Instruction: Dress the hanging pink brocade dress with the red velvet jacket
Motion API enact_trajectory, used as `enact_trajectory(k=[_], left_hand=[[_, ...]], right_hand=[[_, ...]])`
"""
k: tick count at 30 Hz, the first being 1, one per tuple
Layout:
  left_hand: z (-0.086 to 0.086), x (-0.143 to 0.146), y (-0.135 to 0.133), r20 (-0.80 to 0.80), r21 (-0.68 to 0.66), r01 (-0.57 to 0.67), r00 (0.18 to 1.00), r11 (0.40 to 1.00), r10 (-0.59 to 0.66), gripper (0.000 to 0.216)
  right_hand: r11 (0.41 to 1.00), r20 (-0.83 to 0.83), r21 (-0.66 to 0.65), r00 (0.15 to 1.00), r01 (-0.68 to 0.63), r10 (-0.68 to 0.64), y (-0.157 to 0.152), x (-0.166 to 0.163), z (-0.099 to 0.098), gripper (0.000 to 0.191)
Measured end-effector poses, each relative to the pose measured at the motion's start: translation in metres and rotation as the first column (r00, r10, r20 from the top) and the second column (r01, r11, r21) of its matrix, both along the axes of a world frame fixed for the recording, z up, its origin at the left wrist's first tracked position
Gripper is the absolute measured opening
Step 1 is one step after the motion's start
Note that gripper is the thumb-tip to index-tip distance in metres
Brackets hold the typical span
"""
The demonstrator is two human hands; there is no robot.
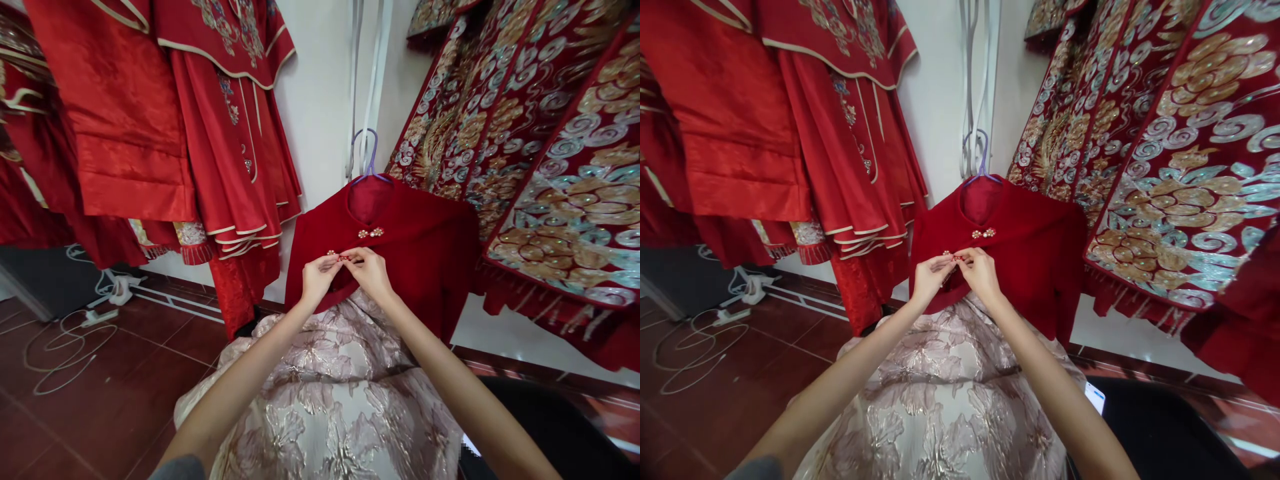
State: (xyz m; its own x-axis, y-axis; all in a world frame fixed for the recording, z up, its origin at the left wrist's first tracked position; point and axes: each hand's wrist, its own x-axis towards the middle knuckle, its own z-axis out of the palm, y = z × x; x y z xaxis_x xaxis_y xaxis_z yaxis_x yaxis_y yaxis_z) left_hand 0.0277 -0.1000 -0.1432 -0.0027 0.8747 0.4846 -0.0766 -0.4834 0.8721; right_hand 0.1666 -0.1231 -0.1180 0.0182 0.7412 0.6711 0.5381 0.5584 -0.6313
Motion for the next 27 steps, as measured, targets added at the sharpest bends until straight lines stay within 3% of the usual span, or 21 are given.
enact_trajectory(k=[13, 18, 21, 23, 27], left_hand=[[0.004, -0.005, 0.016, -0.128, 0.053, -0.029, 0.991, 0.998, 0.035, 0.014], [0.009, -0.003, 0.016, -0.169, 0.038, -0.034, 0.985, 0.999, 0.04, 0.013], [-0.007, 0.009, 0.008, -0.043, -0.07, -0.07, 0.997, 0.995, 0.067, 0.02], [-0.024, 0.018, 0.0, 0.01, -0.162, -0.121, 0.992, 0.979, 0.124, 0.019], [-0.054, 0.028, -0.018, -0.185, -0.205, -0.214, 0.967, 0.955, 0.177, 0.017]], right_hand=[[0.991, -0.025, 0.117, 0.997, 0.069, -0.066, 0.006, -0.011, -0.012, 0.024], [0.997, -0.022, 0.055, 0.998, 0.052, -0.05, 0.001, -0.004, -0.011, 0.027], [0.996, -0.026, -0.041, 0.996, 0.083, -0.084, -0.016, 0.009, -0.024, 0.03], [0.981, -0.025, -0.083, 0.984, 0.174, -0.176, -0.031, 0.019, -0.04, 0.033], [0.926, 0.039, -0.098, 0.931, 0.365, -0.363, -0.052, 0.038, -0.07, 0.04]])
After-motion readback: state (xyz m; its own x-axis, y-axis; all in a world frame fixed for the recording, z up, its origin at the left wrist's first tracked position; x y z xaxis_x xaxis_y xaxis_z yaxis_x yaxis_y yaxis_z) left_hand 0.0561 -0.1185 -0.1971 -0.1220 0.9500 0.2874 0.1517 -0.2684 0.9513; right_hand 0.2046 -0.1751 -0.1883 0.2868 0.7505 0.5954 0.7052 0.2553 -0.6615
